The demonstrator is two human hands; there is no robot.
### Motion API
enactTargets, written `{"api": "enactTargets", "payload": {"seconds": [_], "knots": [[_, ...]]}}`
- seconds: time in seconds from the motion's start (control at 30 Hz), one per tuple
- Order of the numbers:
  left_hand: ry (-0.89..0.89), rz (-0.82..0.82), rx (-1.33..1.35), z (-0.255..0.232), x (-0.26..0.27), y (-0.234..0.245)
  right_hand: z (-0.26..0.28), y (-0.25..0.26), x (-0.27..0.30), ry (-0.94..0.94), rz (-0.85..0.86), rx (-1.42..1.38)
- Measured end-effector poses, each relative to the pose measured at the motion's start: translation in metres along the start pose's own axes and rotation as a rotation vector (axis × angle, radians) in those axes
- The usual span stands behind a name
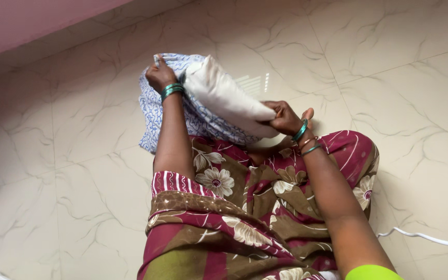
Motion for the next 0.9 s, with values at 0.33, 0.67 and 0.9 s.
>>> {"api": "enactTargets", "payload": {"seconds": [0.33, 0.67, 0.9], "knots": [[0.355, 0.199, -0.585, 0.083, 0.079, 0.064, -0.116, 0.094, 0.034, -0.635, -0.652, 0.513], [0.625, 0.334, -0.037, 0.182, 0.048, 0.040, -0.130, 0.100, 0.036, -0.626, -0.763, 0.102], [0.586, 0.384, 0.214, 0.192, 0.055, -0.004, -0.059, 0.112, 0.054, 0.103, -0.964, -0.341]]}}
Point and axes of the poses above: each hand's wrist, its own x-axis away from the middle knuckle, its own y-axis out of the back of the hand, z = x × y, the point moved 7 cm from there along -x, towards the middle knuckle, and after that the axes turned 11 degrees about z, right-handed, at the moved point
